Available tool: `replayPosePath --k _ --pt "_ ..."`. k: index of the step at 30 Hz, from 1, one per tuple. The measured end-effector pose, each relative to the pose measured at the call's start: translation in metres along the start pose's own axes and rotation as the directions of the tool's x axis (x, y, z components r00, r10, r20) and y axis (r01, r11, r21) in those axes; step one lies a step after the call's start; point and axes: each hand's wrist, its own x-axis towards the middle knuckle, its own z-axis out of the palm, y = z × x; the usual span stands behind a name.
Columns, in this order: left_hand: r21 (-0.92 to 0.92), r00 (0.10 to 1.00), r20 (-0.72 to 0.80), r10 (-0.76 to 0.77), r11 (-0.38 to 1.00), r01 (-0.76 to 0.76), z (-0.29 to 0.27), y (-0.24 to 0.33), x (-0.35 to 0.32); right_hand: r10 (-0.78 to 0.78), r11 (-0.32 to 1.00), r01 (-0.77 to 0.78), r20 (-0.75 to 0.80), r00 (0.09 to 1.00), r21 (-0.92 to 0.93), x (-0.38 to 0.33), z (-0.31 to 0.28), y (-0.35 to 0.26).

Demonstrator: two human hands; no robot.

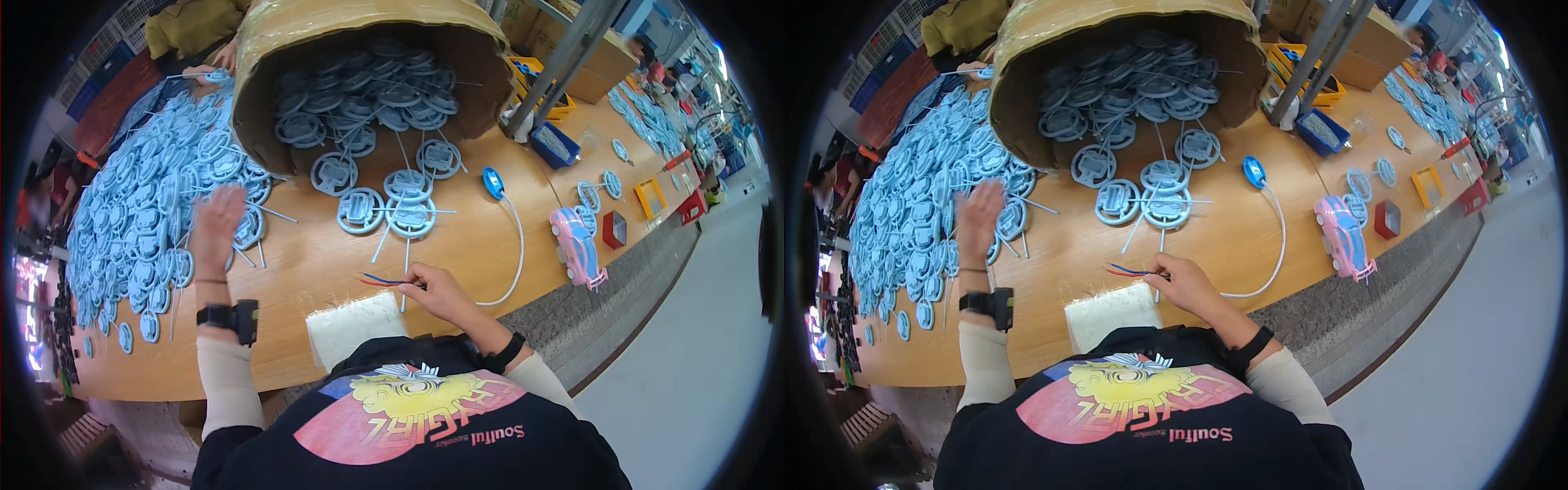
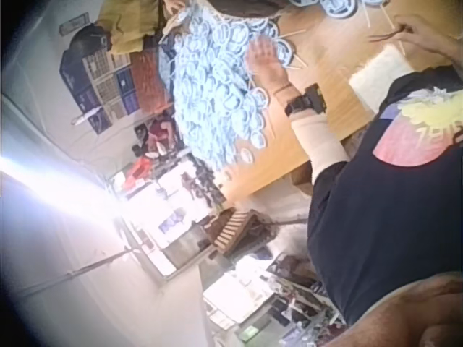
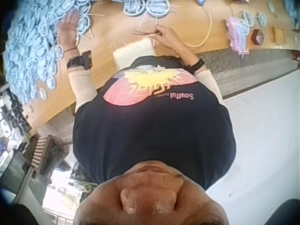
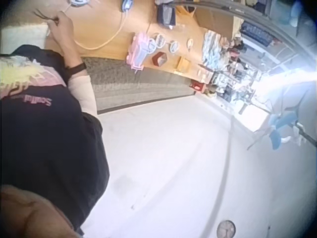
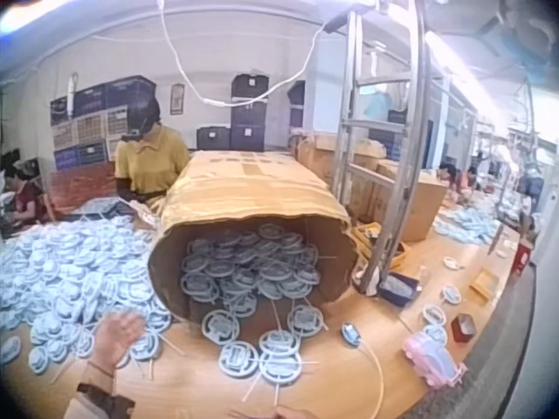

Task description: The person repeatedly picks up light-blue plastic circular components from a large pile on a table. They insert a red and blue wire into a slot on each component, then place the finished unit onto a growing stack. The person works continuously, handling items one at a time.

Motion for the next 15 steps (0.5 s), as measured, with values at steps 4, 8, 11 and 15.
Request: replayPosePath --k 4,8,11,15 --pt "0.704 0.949 0.174 -0.263 0.707 0.067 0.078 -0.071 0.047 0.027 0.999 -0.026 -0.036 0.999 0.024 0.006 -0.004 0.009" --pt "0.821 0.801 0.571 -0.180 0.109 -0.560 0.130 -0.124 0.075 0.049 0.997 -0.047 -0.036 0.998 0.065 0.002 -0.005 0.006" --pt "0.862 0.792 0.481 -0.376 0.039 -0.506 0.147 -0.150 0.087 0.071 0.996 -0.067 -0.080 0.994 0.061 -0.003 -0.010 0.001" --pt "0.881 0.714 0.247 -0.655 -0.155 -0.448 0.175 -0.123 0.075 0.089 0.992 -0.077 -0.120 0.989 0.105 -0.007 -0.016 0.010"
